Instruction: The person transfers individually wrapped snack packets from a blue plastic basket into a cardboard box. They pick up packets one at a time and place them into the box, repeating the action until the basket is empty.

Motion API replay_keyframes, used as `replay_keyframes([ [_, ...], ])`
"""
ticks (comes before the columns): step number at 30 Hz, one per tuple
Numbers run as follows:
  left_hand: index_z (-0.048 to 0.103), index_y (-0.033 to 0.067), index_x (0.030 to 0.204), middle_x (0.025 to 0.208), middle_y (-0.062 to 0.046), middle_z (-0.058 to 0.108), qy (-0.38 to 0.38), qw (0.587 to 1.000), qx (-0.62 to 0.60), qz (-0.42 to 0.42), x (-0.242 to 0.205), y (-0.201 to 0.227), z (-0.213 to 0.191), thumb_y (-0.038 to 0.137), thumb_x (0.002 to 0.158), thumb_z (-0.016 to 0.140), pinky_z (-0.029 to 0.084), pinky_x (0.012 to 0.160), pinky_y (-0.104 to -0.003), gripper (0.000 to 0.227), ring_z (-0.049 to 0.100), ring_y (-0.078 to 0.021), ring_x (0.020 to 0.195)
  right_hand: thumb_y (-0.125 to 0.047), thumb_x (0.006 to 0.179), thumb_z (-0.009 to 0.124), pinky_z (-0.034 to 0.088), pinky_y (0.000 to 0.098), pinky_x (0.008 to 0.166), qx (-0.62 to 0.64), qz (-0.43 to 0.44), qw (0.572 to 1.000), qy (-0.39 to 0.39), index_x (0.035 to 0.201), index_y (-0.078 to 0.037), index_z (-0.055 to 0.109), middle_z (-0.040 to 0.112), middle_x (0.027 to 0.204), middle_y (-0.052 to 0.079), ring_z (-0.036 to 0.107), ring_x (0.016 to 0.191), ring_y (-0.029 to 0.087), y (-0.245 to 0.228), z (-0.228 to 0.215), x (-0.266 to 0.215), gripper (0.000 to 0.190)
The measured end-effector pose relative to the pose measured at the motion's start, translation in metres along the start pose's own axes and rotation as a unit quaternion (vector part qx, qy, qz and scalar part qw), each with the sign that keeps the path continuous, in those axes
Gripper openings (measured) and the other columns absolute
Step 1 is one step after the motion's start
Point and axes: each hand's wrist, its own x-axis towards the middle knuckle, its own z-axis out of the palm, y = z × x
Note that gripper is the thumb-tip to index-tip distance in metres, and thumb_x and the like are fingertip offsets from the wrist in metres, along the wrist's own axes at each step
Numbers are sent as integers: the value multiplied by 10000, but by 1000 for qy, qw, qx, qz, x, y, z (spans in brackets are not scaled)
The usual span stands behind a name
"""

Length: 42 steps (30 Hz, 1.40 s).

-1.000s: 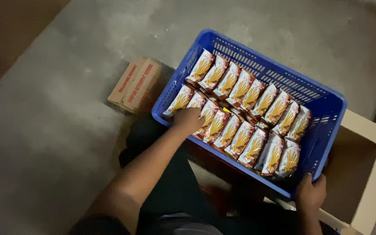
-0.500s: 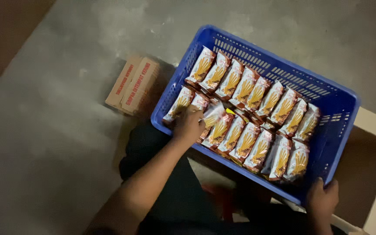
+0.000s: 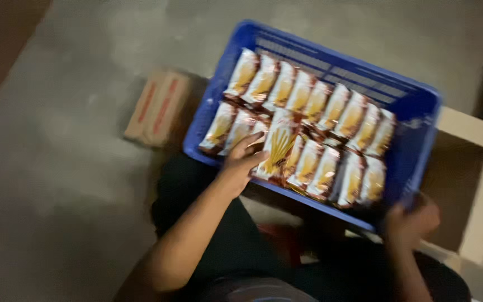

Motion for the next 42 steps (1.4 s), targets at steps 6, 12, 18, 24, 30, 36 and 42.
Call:
replay_keyframes([
  [6, 621, -29, 1288, 1214, -152, 705, -105, 992, 40, 61, -35, -74, 10, -107, 760, 841, 600, 822, -284, 577, 727, -179, 950, -69, 948, 649, 437, 479, 1040, 538, 126, 788, -273, 1311, 28, 609, 673, 1159, 223, 602, 1116, 336, -134, -84, 1, 378],
  [12, 594, -3, 1310, 1271, -142, 616, -146, 972, 184, -16, -79, -90, 60, -61, 715, 902, 634, 810, -342, 672, 705, -219, 951, -55, 892, 775, 516, 376, 877, 554, 190, 756, -292, 1259, -40, 553, 602, 1040, 95, 604, 957, 214, -171, -158, 11, 430],
  [18, 702, 112, 1312, 1225, -118, 727, -268, 878, 395, -47, -81, -95, 93, 158, 790, 906, 624, 880, -342, 563, 737, -233, 1074, 4, 921, 721, 510, 264, 774, 642, 284, 662, -261, 1217, -117, 421, 611, 996, 13, 581, 852, 111, -106, -153, -25, 438],
  [24, 677, 194, 1296, 1142, -36, 621, -398, 510, 739, 187, -38, -76, 128, 479, 899, 745, 460, 989, -486, 493, 600, -307, 1115, -134, 888, 799, 533, 514, 928, 385, 294, 850, -207, 1316, -7, 548, 679, 1112, 254, 680, 1061, 404, -22, -186, 20, 512],
  [30, 685, 159, 1188, 1023, -54, 635, -450, 359, 775, 260, -1, -106, 122, 560, 805, 782, 467, 895, -513, 563, 640, -317, 952, -174, 894, 747, 463, 401, 927, 39, 76, 983, -161, 1175, -249, 722, 737, 1024, -4, 720, 979, 261, 53, -155, 97, 293],
  [36, 618, 150, 1334, 1267, -82, 590, -475, 429, 764, 83, 20, -112, 110, 447, 855, 759, 463, 911, -485, 581, 565, -310, 1137, -65, 532, 698, 460, 485, 607, -32, -88, 979, -179, 1121, -205, 780, 763, 981, 51, 638, 764, 364, 84, -10, 154, 610],
  [42, 614, 139, 1365, 1314, -97, 568, -500, 420, 756, 45, 26, -110, 114, 486, 938, 671, 402, 1007, -498, 554, 516, -336, 1202, -26, 650, 742, 462, 480, 814, -91, -43, 924, -370, 1228, -282, 692, 679, 1053, 43, 613, 985, 345, 96, 111, 171, 634],
])
